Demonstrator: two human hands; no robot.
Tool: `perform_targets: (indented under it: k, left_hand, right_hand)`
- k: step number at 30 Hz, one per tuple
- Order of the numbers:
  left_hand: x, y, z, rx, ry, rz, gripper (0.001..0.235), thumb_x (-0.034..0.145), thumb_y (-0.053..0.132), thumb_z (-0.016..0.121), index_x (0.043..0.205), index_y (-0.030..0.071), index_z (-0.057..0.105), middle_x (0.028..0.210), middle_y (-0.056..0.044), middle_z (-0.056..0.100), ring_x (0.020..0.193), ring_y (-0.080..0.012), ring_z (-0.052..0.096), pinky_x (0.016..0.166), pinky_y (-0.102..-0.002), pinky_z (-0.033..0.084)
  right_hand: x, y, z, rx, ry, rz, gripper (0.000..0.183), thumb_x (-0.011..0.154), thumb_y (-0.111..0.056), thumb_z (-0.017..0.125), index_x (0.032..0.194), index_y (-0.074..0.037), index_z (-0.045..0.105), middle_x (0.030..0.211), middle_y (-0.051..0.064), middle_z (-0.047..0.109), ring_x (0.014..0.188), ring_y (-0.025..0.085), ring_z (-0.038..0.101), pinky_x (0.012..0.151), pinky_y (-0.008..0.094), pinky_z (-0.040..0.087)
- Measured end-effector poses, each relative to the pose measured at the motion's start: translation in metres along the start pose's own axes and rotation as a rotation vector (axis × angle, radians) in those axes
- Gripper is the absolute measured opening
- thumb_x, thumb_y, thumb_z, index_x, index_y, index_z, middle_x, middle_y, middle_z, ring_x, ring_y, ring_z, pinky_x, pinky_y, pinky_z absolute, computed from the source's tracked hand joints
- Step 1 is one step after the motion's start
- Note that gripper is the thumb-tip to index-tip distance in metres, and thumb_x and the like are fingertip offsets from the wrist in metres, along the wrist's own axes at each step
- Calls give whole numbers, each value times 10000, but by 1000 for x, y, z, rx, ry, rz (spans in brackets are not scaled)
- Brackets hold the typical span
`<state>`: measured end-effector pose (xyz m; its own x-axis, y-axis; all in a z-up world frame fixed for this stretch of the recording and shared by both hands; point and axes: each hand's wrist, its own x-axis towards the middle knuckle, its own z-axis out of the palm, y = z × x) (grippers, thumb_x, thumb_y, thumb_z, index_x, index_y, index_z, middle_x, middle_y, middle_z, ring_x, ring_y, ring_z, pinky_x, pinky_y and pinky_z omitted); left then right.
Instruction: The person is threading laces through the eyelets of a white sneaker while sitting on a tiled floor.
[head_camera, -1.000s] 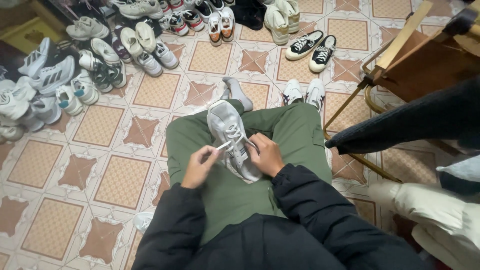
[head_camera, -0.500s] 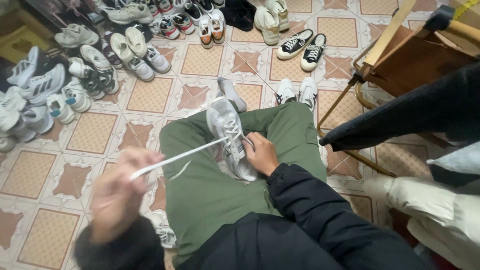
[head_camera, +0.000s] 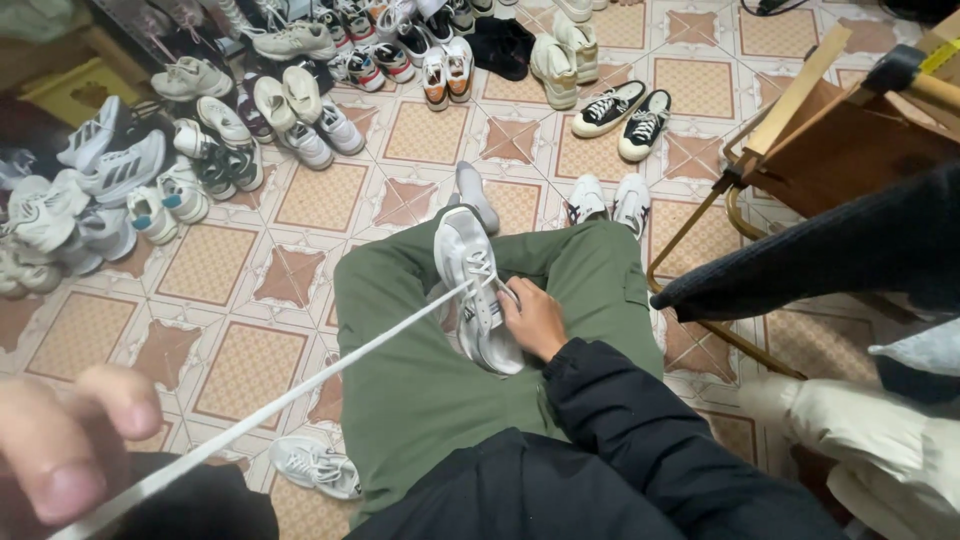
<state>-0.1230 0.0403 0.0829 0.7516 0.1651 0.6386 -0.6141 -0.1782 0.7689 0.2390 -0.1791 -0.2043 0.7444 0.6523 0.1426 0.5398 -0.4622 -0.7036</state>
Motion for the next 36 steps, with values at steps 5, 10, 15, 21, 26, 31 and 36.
perform_targets:
  k: [5, 10, 15, 21, 26, 31, 36]
  left_hand:
    - [25, -36, 52, -342, 260, 275, 138, 1075, 210, 701, 1078, 211, 839, 864, 117, 679, 823, 55, 628, 863, -290, 509]
    - [89, -85, 111, -146, 300, 246, 359, 1104, 249, 435, 1236, 439, 710, 657, 97, 354, 512, -74, 264, 466, -256, 242]
    - [52, -218, 127, 443, 724, 118, 444, 1052, 222, 517, 667, 58, 664, 661, -125, 657, 668, -250, 661, 694, -345, 546]
    - [-3, -323, 149, 344, 684, -184, 296, 963, 91, 750, 676, 59, 688, 751, -117, 722, 767, -215, 701, 739, -316, 542]
    - [-29, -358, 168, 199, 872, -560, 244, 952, 259, 791, 796, 74, 763, 514, -57, 622, 463, -63, 559, 456, -214, 470]
    - [-25, -344, 172, 377, 757, -514, 205, 1088, 312, 574, 1047, 159, 703, 709, -20, 723, 599, -60, 631, 596, -260, 545]
    - [-21, -335, 175, 468, 663, -533, 231, 1095, 218, 526, 1308, 134, 563, 882, -69, 788, 819, -241, 750, 798, -401, 616]
  right_hand:
    - [1, 3, 2, 35, 0, -12, 180, 970, -265, 601, 939, -93, 641, 814, 62, 641, 686, 304, 611, 658, 426, 486]
    - [-1, 13, 13, 0, -65, -20, 210, 957, -286, 583, 983, -86, 639, 925, 114, 710, 781, 374, 644, 707, 474, 497]
    - [-6, -3, -1, 23, -163, -53, 224, 1019, -281, 595, 957, -67, 619, 858, 240, 667, 884, 504, 674, 734, 605, 519]
    - [0, -2, 7, -23, -184, -56, 274, 1047, -369, 577, 935, -118, 593, 844, 164, 656, 858, 463, 676, 687, 571, 512]
    - [-4, -12, 6, -24, -223, -83, 276, 1066, -354, 559, 944, -109, 600, 825, 176, 646, 833, 480, 675, 670, 573, 503]
    - [-5, -15, 9, 7, -205, -116, 250, 1068, -355, 587, 964, -129, 605, 823, 172, 624, 839, 474, 664, 675, 563, 499]
    - [-4, -22, 7, 68, -180, -132, 223, 1061, -295, 609, 962, -96, 616, 807, 202, 614, 823, 501, 651, 644, 553, 485]
